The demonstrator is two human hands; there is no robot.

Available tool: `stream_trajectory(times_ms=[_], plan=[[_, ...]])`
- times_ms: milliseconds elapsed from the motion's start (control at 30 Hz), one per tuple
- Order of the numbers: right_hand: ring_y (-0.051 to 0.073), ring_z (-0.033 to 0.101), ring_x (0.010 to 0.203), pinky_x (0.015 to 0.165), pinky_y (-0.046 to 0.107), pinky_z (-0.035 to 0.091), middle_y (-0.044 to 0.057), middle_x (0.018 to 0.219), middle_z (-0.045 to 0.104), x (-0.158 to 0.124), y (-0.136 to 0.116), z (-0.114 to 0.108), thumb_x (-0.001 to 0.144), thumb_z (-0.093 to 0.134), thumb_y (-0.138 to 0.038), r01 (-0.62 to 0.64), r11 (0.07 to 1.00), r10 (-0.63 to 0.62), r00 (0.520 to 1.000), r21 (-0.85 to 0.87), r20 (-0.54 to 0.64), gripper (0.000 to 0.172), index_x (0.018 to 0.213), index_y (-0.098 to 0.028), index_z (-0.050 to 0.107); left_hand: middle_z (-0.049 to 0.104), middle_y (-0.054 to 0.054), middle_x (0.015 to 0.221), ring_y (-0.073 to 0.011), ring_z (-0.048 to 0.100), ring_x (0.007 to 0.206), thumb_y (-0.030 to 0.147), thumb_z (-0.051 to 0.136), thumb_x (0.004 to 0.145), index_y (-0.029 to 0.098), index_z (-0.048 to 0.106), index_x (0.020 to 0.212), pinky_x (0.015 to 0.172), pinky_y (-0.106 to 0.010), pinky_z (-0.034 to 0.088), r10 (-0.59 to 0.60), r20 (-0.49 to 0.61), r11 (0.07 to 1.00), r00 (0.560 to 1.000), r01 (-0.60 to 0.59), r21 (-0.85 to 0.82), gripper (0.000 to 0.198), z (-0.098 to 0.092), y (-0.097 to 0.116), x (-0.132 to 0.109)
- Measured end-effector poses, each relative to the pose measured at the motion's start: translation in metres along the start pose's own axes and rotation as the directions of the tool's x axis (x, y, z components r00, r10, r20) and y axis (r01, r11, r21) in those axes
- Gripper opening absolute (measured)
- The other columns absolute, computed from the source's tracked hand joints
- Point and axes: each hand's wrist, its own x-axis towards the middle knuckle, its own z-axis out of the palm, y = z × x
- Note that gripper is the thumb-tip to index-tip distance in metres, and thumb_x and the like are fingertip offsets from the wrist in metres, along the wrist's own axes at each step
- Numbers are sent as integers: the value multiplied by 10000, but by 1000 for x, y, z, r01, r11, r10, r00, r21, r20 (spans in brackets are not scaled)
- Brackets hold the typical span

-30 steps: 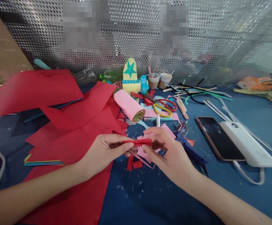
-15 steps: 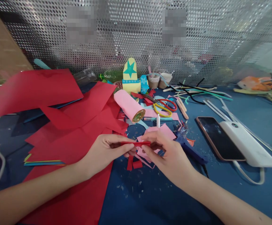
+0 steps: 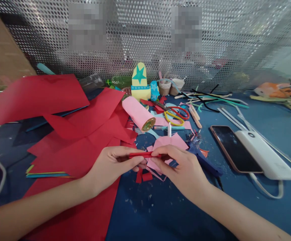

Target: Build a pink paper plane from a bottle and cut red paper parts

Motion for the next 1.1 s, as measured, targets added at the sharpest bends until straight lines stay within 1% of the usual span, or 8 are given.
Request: stream_trajectory(times_ms=[100,167,333,567,767,867,967,1100], plan=[[93,670,643,606,143,550,-46,768,719,-1,0,-1,821,636,-161,-2,1000,2,1000,-6,-14,111,872,-254,669,759,1,715,-84,680,608,146,721,723,189,774,876,613,-113,543,60,-6,998,998,-60,30,167,1,-1,-3],[89,666,649,607,138,543,-49,772,715,0,-1,-1,831,634,-169,-11,1000,11,1000,9,-5,109,882,-259,667,762,4,719,-84,684,610,147,725,718,195,773,888,620,-114,549,73,-13,997,997,-73,20,183,2,-1,-4],[113,662,692,620,173,543,-26,807,707,-1,-2,-1,862,604,-206,-34,997,31,999,71,41,82,898,-260,654,767,-9,736,-108,707,632,151,700,744,190,772,861,634,-148,578,40,-17,998,999,-41,-53,144,2,1,-5],[155,664,729,634,241,554,14,823,698,0,-3,-2,889,580,-260,-104,983,87,990,154,115,64,897,-246,642,770,-31,761,-147,723,663,194,698,764,177,768,850,659,-210,604,25,-15,1000,1000,-25,-17,113,2,2,-4],[146,676,741,663,233,562,15,862,719,1,-1,0,850,628,-259,-93,980,82,994,176,72,32,873,-241,639,770,-32,757,-156,730,695,213,698,777,169,763,838,657,-206,602,-1,-35,1000,999,0,-32,99,1,0,-5],[151,674,717,652,241,565,15,838,723,1,1,0,831,643,-254,-92,982,81,994,163,71,26,851,-237,644,769,-29,742,-147,727,670,209,724,754,167,760,832,652,-197,597,-14,-34,998,999,12,-61,95,2,2,-5],[153,671,695,623,242,563,20,814,720,2,0,-2,827,635,-252,-109,981,100,993,159,67,30,835,-231,656,770,-50,756,-164,731,684,269,736,752,155,759,828,650,-212,596,-21,20,990,1000,24,-137,138,1,5,-4],[153,659,649,586,245,563,25,768,706,6,-3,-4,802,653,-274,-158,960,149,987,231,58,56,800,-219,658,768,-100,878,-206,735,802,418,623,851,143,762,857,725,-259,590,-4,142,972,990,37,-233,308,-3,6,-1]])
